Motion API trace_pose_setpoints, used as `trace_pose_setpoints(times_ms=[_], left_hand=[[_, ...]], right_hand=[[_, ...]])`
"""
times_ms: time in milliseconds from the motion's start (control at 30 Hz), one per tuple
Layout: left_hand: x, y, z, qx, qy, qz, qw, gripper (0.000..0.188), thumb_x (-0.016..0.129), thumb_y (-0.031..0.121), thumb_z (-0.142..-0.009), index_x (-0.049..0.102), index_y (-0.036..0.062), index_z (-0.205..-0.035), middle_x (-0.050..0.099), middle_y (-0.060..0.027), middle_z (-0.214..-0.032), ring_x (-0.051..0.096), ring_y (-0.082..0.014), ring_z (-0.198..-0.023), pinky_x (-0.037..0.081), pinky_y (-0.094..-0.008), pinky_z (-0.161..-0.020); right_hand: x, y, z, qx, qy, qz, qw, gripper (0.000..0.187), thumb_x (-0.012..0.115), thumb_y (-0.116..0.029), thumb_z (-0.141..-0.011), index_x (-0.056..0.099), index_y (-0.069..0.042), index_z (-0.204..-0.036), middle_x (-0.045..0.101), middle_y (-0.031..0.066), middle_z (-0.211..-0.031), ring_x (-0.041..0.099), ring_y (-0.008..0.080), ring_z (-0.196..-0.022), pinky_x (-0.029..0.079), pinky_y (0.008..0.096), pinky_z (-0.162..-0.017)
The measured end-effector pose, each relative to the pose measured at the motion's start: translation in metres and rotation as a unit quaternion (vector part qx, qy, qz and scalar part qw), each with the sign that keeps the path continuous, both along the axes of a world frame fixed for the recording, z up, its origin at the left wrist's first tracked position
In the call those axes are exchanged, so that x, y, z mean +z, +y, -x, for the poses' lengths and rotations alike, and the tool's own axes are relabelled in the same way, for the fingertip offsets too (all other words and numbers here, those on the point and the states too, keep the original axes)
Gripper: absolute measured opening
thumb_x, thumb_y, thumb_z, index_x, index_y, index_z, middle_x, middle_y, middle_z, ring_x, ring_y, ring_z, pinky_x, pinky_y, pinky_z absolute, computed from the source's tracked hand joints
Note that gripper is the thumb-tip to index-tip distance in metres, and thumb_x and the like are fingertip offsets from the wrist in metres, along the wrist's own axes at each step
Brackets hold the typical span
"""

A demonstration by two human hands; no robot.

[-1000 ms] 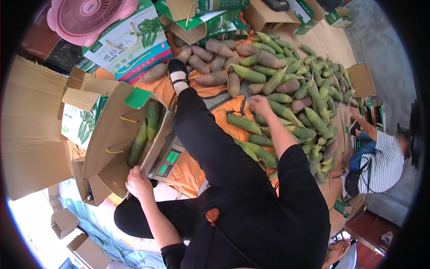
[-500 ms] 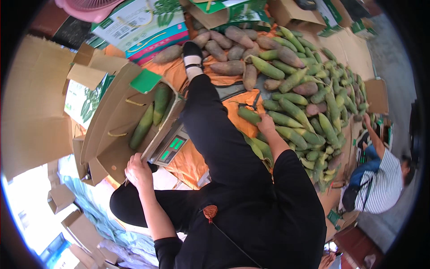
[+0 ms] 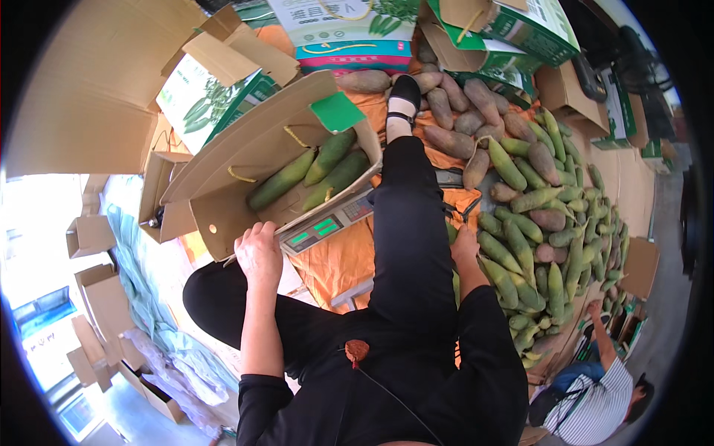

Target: Sorting and packing winter melons into cardboard boxes and weighing them on a scale.

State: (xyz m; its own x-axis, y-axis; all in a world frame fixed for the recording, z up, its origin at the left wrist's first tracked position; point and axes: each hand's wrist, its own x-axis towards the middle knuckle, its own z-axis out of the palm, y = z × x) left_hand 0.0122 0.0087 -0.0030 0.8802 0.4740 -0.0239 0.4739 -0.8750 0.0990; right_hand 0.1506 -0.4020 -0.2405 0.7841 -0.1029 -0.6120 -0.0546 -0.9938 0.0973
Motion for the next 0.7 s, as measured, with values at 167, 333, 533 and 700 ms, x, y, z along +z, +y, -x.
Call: trace_pose_setpoints(times_ms=[167, 333, 533, 700], left_hand=[[-0.003, 0.002, 0.003, 0.007, 0.0, -0.01, 1.0, 0.005, 0.063, 0.009, -0.077, 0.06, 0.0104, -0.081, 0.061, -0.0062, -0.08, 0.061, -0.0277, -0.082, 0.043, -0.0421, -0.073], [-0.006, 0.0, 0.004, -0.008, 0.0, -0.009, 1.0, 0.009, 0.061, 0.006, -0.074, 0.061, 0.0115, -0.081, 0.061, -0.0053, -0.08, 0.061, -0.0261, -0.083, 0.043, -0.0414, -0.076], [-0.006, 0.0, 0.008, -0.012, -0.025, 0.0, 1.0, 0.013, 0.059, 0.002, -0.072, 0.061, 0.0112, -0.081, 0.061, -0.0052, -0.08, 0.061, -0.0257, -0.084, 0.043, -0.0415, -0.08], [-0.01, 0.001, 0.008, -0.009, -0.058, -0.01, 0.998, 0.012, 0.058, 0.002, -0.072, 0.061, 0.0104, -0.08, 0.061, -0.0064, -0.079, 0.061, -0.0267, -0.084, 0.042, -0.0415, -0.083]], right_hand=[[0.016, 0.004, 0.0, -0.028, -0.013, -0.062, 0.998, 0.054, 0.079, -0.025, -0.073, 0.048, -0.01, -0.115, 0.055, 0.0104, -0.117, 0.051, 0.0321, -0.116, 0.049, 0.0449, -0.09], [0.047, -0.007, -0.022, -0.028, -0.194, -0.18, 0.964, 0.056, 0.081, -0.018, -0.063, 0.051, -0.008, -0.11, 0.059, 0.0151, -0.103, 0.056, 0.035, -0.103, 0.048, 0.0452, -0.086], [0.169, 0.031, -0.085, -0.028, -0.291, -0.401, 0.869, 0.053, 0.078, -0.006, -0.065, 0.055, -0.004, -0.113, 0.06, 0.0144, -0.108, 0.058, 0.0302, -0.103, 0.046, 0.0382, -0.088], [0.294, 0.113, -0.091, 0.093, -0.336, -0.474, 0.808, 0.057, 0.079, -0.009, -0.065, 0.055, -0.004, -0.117, 0.059, 0.0129, -0.11, 0.057, 0.0287, -0.105, 0.045, 0.0378, -0.092]])
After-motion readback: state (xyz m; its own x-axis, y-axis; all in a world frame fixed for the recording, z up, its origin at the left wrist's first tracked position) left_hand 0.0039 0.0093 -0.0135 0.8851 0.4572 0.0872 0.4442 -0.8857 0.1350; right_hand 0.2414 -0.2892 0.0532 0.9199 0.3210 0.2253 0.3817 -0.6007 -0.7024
